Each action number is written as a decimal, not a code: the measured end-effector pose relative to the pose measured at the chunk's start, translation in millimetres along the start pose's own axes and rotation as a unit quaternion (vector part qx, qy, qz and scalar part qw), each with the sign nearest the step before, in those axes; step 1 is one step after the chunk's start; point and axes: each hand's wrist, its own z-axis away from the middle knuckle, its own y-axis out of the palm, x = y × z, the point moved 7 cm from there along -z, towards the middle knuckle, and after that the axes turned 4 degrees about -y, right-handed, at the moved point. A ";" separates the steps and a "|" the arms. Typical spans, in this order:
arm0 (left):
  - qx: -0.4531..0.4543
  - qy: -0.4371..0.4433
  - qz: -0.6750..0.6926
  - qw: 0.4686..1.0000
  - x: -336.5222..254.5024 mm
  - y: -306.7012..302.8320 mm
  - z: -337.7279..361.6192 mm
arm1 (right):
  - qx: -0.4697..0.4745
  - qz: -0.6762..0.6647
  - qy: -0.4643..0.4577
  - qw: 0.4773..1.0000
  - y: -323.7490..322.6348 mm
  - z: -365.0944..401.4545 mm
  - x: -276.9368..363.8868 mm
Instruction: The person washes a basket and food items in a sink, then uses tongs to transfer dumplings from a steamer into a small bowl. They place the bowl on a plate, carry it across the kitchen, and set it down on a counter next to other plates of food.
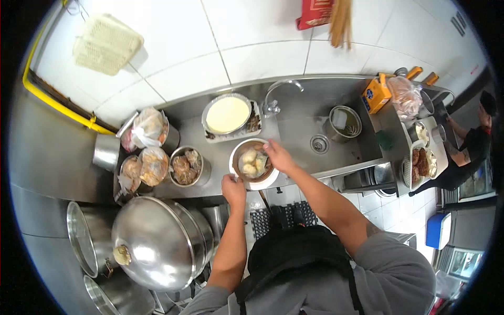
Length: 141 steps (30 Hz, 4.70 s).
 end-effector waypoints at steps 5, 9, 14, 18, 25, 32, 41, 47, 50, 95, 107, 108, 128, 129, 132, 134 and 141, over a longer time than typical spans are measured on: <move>0.018 -0.078 -0.018 0.997 21.1 12.1 -19.0 | -0.005 0.025 -0.013 1.000 18.7 -2.0 -16.8; 0.021 -0.027 -0.076 0.997 23.0 19.0 -36.1 | 0.025 0.031 0.002 0.999 19.7 -3.1 -19.7; 0.193 -0.159 0.112 0.962 64.2 48.8 -54.0 | 0.043 0.033 0.020 0.998 23.2 -4.1 -23.0; 0.254 -0.187 0.283 0.906 43.4 30.0 -31.3 | 0.070 0.074 0.018 0.995 17.5 -2.8 -20.4; 0.306 -0.130 0.435 0.837 27.9 13.0 0.3 | 0.050 0.061 -0.062 0.995 4.9 12.5 -9.0; 0.374 -0.065 0.494 0.782 -57.4 29.9 75.0 | -0.176 -0.131 -0.025 0.975 -163.3 134.8 -43.9; 0.634 0.009 0.409 0.656 -252.4 140.7 282.9 | -0.528 0.128 0.237 0.805 -404.2 524.8 -196.7; 0.789 -0.028 0.333 0.515 -358.4 222.7 527.6 | -0.784 0.234 0.278 0.504 -486.4 787.7 -189.8; 0.827 -0.051 0.288 0.480 -397.7 258.9 650.4 | -0.823 0.319 0.321 0.344 -509.5 890.2 -149.9; 0.975 0.048 -0.209 0.057 -608.3 706.6 1839.3 | -0.137 -0.089 0.947 -0.276 -452.3 1089.8 -191.7; 0.954 0.037 -0.296 -0.041 -512.0 650.9 2144.9 | -0.522 -0.378 0.589 -0.487 -558.9 1055.9 -524.5; 0.951 0.040 -0.303 -0.042 -504.9 648.3 2167.3 | -0.538 -0.412 0.599 -0.427 -574.0 1101.3 -562.0; 0.935 0.077 -0.345 0.022 -394.8 719.2 2545.2 | -0.914 -0.386 0.055 0.108 -1168.9 2030.2 -734.2; 0.931 0.082 -0.356 0.017 -386.1 703.6 2569.1 | -0.914 -0.390 0.001 0.113 -1185.9 2056.6 -742.3; 0.924 0.077 -0.374 -0.021 -356.1 663.7 2652.6 | -0.950 -0.311 -0.036 0.018 -1215.2 2144.7 -745.0; 0.919 0.070 -0.385 -0.044 -329.0 650.7 2709.4 | -0.970 -0.239 -0.019 -0.039 -1215.8 2197.9 -740.8; 0.914 0.107 -0.387 -0.062 -250.7 600.9 2899.8 | -0.995 -0.075 0.045 -0.048 -1223.1 2429.2 -745.2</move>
